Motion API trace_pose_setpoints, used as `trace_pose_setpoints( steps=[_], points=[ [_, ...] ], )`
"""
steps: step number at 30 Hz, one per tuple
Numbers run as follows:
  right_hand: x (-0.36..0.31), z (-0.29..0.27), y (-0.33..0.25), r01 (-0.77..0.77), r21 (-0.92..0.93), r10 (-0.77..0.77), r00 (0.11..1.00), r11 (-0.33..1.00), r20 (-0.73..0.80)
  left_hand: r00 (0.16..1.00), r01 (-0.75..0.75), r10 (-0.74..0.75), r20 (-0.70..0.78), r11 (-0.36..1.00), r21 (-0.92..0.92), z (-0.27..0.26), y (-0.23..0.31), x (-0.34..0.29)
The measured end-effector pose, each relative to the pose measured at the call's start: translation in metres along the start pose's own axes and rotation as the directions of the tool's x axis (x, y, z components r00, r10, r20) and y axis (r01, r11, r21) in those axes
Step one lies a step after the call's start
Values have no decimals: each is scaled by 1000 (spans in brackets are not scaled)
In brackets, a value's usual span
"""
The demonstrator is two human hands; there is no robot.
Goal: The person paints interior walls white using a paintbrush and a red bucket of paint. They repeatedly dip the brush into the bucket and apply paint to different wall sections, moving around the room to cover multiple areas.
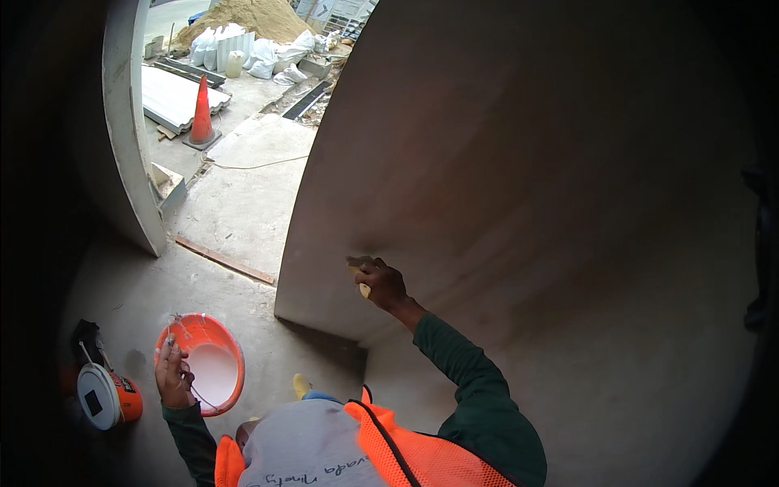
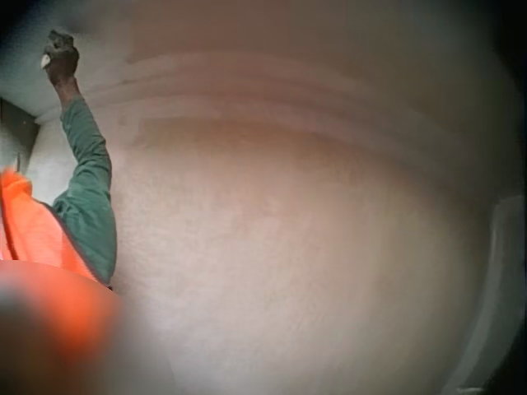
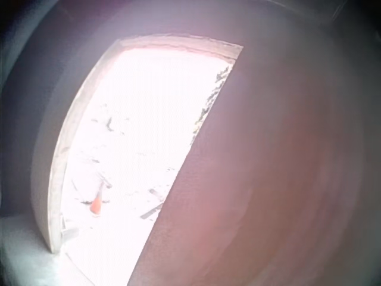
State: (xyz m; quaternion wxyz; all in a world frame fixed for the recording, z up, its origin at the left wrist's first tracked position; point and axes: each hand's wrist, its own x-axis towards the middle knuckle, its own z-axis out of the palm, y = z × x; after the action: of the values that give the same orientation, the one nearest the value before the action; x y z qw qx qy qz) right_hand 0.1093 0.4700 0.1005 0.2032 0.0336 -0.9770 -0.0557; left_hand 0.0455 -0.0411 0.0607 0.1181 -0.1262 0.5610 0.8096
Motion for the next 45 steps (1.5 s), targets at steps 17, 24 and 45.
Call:
trace_pose_setpoints(
  steps=[17, 24, 45],
  points=[
    [78, -10, -30, -112, 103, 104, 991, 988, 81, 999, -31, 31, -9, 999, 25, 0, 11, -20],
    [146, -104, 18, -71, -138, -25, 807, 988, -590, 999, -28, 27, 17, 999, 29, -4, 9, -22],
    [12, -72, 17, -143, -197, 112, 981, 970, -157, 1000, 24, -24, 5, 999, -40, -25, -20, 7]
  ],
)
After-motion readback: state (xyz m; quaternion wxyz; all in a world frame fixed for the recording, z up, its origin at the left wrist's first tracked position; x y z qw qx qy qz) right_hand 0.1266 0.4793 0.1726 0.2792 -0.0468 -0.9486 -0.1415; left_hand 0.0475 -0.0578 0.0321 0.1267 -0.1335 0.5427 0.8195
